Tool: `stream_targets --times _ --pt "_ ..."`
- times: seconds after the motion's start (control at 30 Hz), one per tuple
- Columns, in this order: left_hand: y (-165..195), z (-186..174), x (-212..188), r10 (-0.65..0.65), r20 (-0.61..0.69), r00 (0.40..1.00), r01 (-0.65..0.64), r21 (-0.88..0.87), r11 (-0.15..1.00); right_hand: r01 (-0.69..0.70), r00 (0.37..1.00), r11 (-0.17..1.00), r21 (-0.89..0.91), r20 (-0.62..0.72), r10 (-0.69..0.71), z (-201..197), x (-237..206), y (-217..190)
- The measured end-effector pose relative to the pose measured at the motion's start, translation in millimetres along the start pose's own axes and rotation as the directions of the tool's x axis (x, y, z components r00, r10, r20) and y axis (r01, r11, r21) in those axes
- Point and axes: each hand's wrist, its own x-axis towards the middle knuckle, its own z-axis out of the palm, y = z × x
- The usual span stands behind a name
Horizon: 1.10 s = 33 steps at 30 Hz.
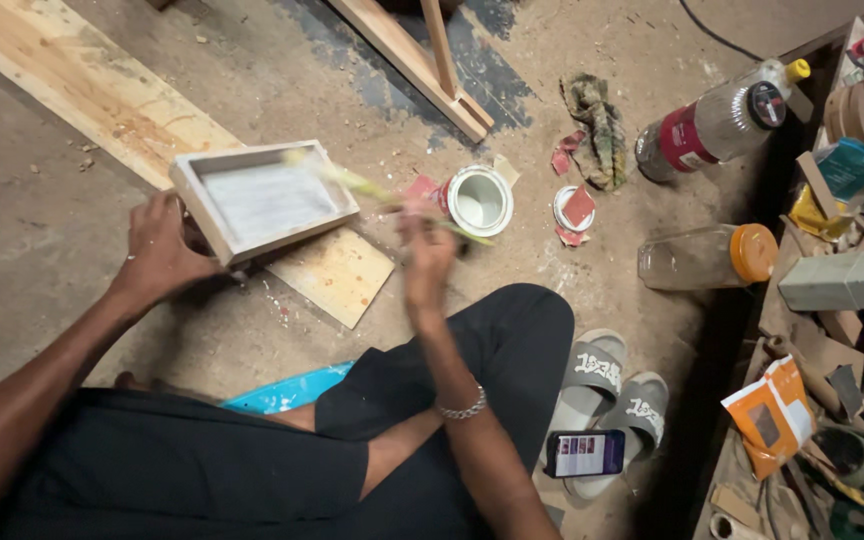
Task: The person paints a small wooden box with white paint using a paintbrush. They hold the box with one hand and apply paint to the interior and exterior surfaces, reorienting the box to cover all sides.
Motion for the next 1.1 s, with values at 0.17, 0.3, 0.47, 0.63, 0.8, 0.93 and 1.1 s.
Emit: stream_targets --times 0.17,0.3,0.47,0.63,0.8,0.93,1.1 --pt "24 -25 3 0.061 -0.105 0.993 -0.086 -0.258 0.962 0.271 0.888 0.956 -0.111 -0.355 -0.292 -60 27 -30" --pt "47 -63 3 0.023 -0.137 0.990 -0.065 -0.311 0.948 0.367 0.802 0.923 -0.119 -0.462 -0.379 -90 36 -51" --pt "63 -109 -9 -0.039 -0.239 0.970 -0.067 -0.421 0.904 0.423 0.751 0.894 -0.150 -0.494 -0.438 -113 41 -58" --pt "66 -118 -14 -0.255 -0.209 0.944 0.137 -0.455 0.880 0.389 0.732 0.900 -0.199 -0.526 -0.433 -124 44 -57" --pt "56 -102 -9 -0.410 -0.004 0.912 0.335 -0.566 0.753 0.404 0.734 0.880 -0.248 -0.485 -0.474 -124 43 -60" --pt "42 -86 -1 -0.370 0.095 0.924 0.324 -0.709 0.627 0.333 0.730 0.825 -0.456 -0.428 -0.532 -123 41 -60" --pt "27 -70 1 -0.351 0.197 0.916 0.362 -0.784 0.505 0.225 0.799 0.730 -0.645 -0.307 -0.518 -120 46 -52"
